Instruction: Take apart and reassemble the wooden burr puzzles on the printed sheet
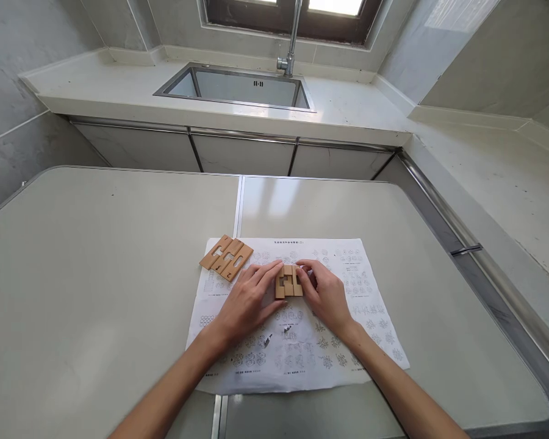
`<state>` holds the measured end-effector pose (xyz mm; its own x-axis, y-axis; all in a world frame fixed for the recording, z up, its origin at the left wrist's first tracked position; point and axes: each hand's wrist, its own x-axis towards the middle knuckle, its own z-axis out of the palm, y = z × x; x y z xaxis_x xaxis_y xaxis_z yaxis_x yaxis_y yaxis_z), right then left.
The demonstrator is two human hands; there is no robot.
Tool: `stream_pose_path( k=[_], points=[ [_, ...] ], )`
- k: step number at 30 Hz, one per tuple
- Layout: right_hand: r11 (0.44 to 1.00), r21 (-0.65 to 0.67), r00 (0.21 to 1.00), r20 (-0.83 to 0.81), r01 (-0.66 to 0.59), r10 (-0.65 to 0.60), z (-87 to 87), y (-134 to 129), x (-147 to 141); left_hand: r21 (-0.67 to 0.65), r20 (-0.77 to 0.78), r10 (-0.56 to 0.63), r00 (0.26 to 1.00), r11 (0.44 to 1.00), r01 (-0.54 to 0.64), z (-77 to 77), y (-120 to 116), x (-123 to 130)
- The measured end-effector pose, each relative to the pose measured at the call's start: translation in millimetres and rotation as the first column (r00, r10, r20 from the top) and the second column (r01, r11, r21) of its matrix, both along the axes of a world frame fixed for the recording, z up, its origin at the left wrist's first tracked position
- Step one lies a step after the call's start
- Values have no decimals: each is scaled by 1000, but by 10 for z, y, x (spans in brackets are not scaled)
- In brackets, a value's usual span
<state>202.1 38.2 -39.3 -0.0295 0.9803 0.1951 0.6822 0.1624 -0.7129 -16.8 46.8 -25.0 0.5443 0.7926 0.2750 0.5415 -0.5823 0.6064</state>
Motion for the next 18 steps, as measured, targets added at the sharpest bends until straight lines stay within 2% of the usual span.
stream_pose_path(
  k=[8, 18],
  points=[
    [989, -9, 987, -64, -145, 144, 41, 4, -5, 4, -15, 13, 1000, 1000, -13, 26, 6, 14],
    [967, -35, 957, -160, -252, 244, 73, -7, -5, 13, -7, 127, 992, 992, -127, 39, -28, 26]
  ],
)
